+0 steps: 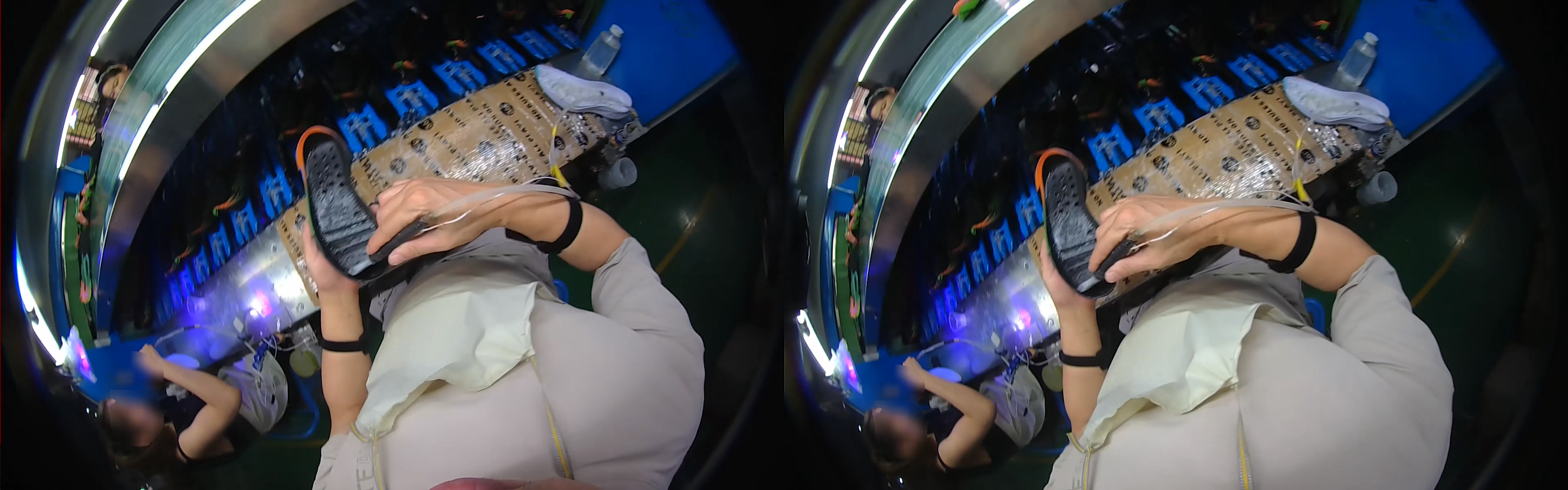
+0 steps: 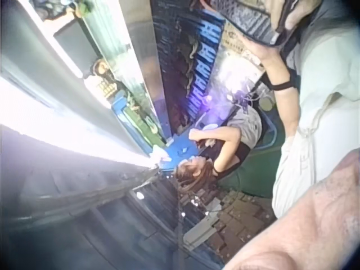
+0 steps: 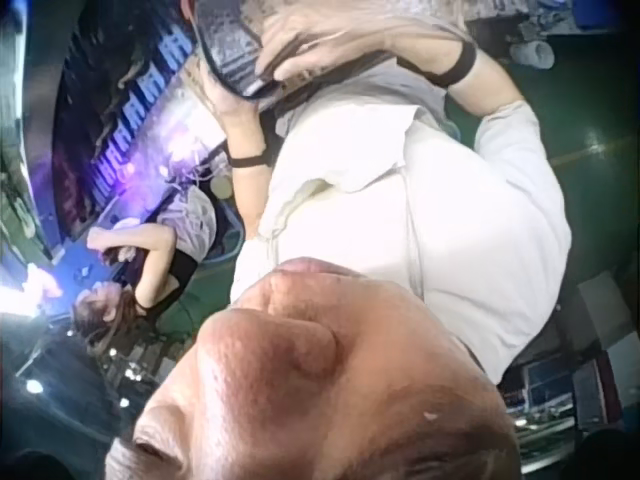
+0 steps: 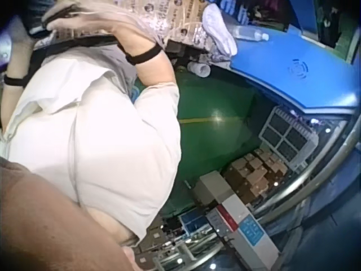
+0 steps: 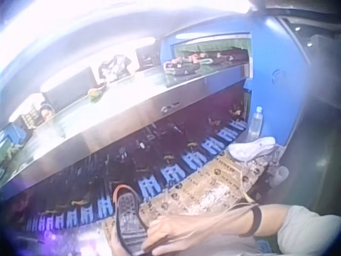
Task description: The person repeatedly picks up black slide sandals from a conveyor belt and applies a white substance to the sole using a brush. The person works continuously on multiple sandals, placing each treated sandal back on the belt after application.
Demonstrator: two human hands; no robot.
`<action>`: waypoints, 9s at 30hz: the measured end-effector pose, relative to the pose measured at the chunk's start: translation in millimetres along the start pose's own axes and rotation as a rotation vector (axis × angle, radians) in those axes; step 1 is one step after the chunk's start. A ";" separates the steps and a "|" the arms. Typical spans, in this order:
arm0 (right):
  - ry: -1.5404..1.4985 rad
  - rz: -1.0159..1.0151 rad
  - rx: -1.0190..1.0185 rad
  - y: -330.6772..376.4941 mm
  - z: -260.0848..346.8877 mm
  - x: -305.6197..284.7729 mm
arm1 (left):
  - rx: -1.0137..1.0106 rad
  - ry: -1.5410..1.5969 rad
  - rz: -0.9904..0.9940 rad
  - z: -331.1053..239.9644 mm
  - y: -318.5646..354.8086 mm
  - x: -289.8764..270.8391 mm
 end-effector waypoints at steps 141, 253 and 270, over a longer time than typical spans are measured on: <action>0.296 -0.834 0.417 147.0 -131.0 -15.6 | 0.641 -2.336 -0.151 -94.9 -336.2 303.2; 0.374 -0.840 0.448 105.8 -153.3 10.1 | 0.755 -2.607 -0.648 -307.0 -138.6 203.6; 0.577 -0.757 0.647 102.0 -158.1 17.9 | -0.196 -3.287 -1.696 -842.3 169.0 10.6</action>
Point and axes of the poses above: each hand's wrist, its own y-axis away from the middle knuckle, its own x-axis out of the palm, z = x × y, the point moved 1 cm from there along -y, towards the middle knuckle, and after that the axes turned 6 degrees about -x, right-handed, at the moved point
